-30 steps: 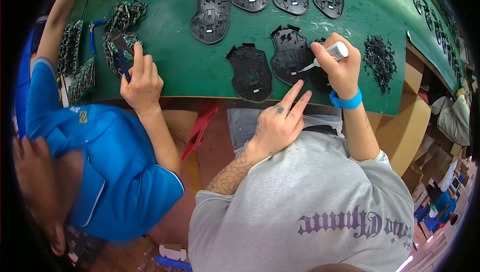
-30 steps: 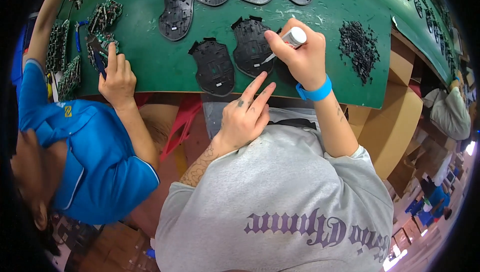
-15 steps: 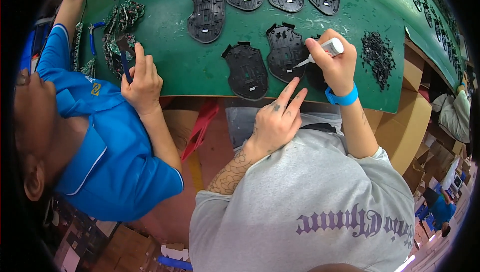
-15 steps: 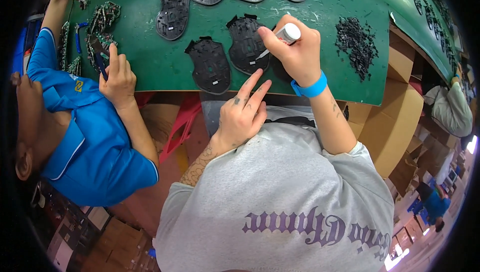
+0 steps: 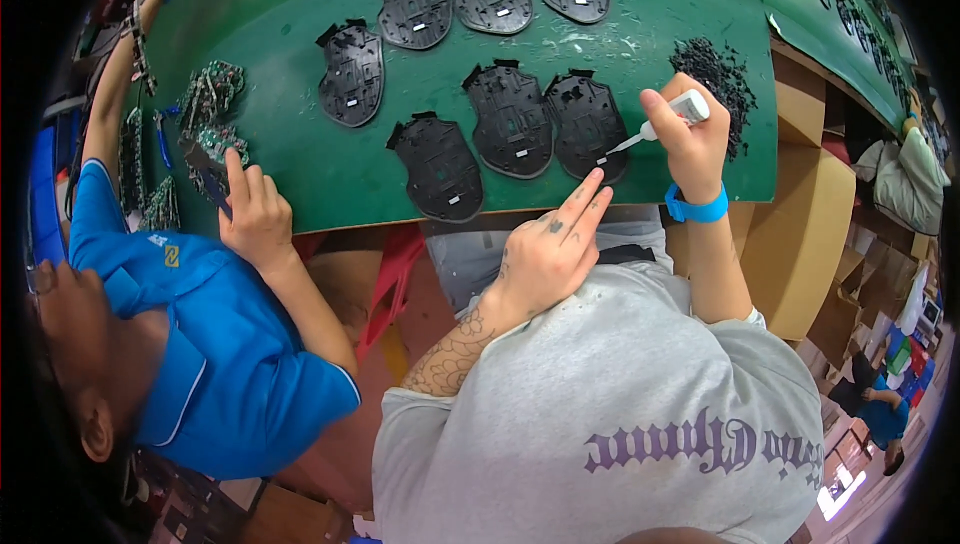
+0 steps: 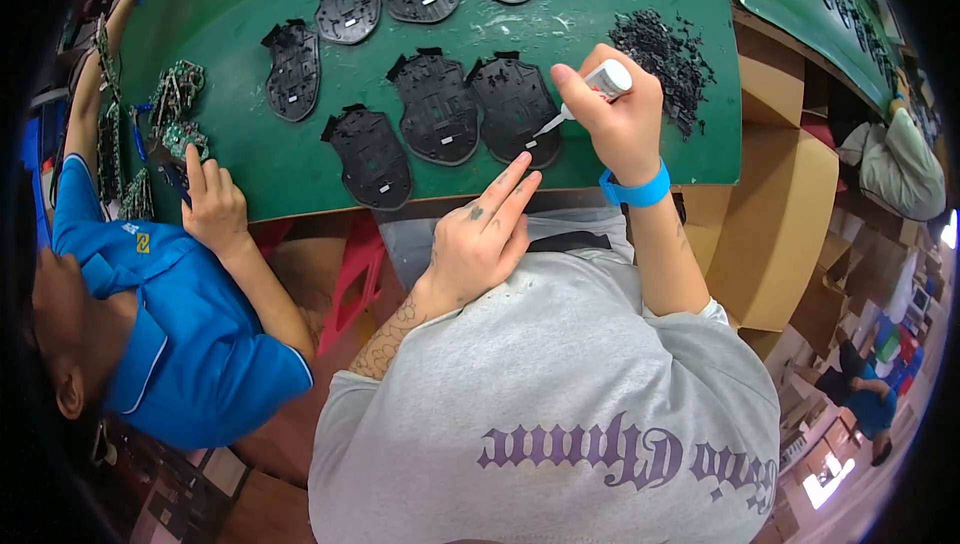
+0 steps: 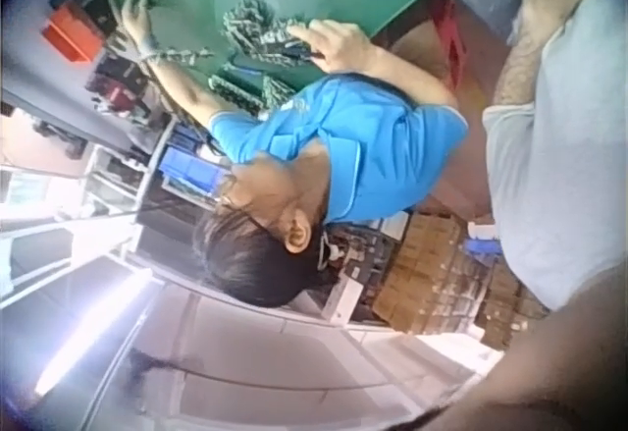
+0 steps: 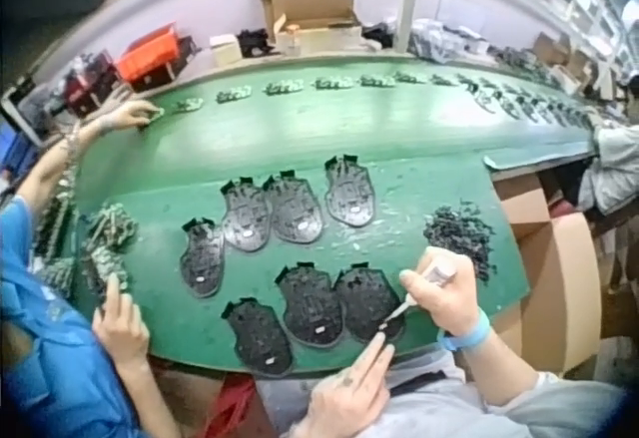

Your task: The person assembles computer mouse base plates by applying small components and mouse pads to them, using an adhesive applicator to secure the parts.

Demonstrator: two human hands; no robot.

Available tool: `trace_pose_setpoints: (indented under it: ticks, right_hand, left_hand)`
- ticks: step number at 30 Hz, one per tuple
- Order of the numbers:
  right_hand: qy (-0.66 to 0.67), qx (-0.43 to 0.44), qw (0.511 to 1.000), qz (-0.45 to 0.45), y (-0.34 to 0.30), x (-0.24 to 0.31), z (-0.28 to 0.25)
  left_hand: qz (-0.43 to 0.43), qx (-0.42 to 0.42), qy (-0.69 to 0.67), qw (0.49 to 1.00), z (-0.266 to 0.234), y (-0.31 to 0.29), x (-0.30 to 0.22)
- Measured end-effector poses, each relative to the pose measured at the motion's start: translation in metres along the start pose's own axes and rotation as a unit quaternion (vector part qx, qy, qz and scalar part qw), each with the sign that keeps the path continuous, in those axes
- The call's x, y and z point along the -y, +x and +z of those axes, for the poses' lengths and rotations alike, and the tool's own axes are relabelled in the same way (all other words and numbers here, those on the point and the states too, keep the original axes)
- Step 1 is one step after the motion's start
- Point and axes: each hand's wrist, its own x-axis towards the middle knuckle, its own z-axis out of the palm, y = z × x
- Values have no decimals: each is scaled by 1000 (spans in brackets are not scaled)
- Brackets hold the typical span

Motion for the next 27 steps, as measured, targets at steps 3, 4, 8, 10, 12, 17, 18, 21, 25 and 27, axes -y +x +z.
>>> trace_pose_setpoints:
  ticks: [3,4,8,10,12,17,18,21,25,27]
  right_hand:
    - [3,6,1000,3,-4,-1,-2]
    - [-15,12,1000,2,-5,0,-2]
    - [-34,19,999,-8,-7,-5,-2]
    - [-31,20,999,-9,-7,-6,-2]
    - [-36,26,999,-15,-8,-8,-1]
    - [-40,17,999,-20,-2,-8,1]
    - [-36,13,999,-21,-2,-8,1]
    - [10,-16,1000,-6,2,-7,-4]
    - [158,-47,984,70,9,-7,-24]
    - [190,-45,977,83,19,-2,-33]
  left_hand:
    - [-3,5,6,1000,4,3,-2]
    - [-1,8,5,1000,5,3,-2]
    - [-10,6,14,1000,8,0,-2]
    - [-11,6,16,1000,8,0,-3]
    - [3,17,30,999,8,-1,-2]
    - [0,18,36,999,8,1,-1]
    - [3,13,35,999,8,3,0]
    - [-2,12,32,999,7,7,-2]
    - [94,-33,43,994,-10,15,2]
    - [91,-94,81,988,-22,32,8]
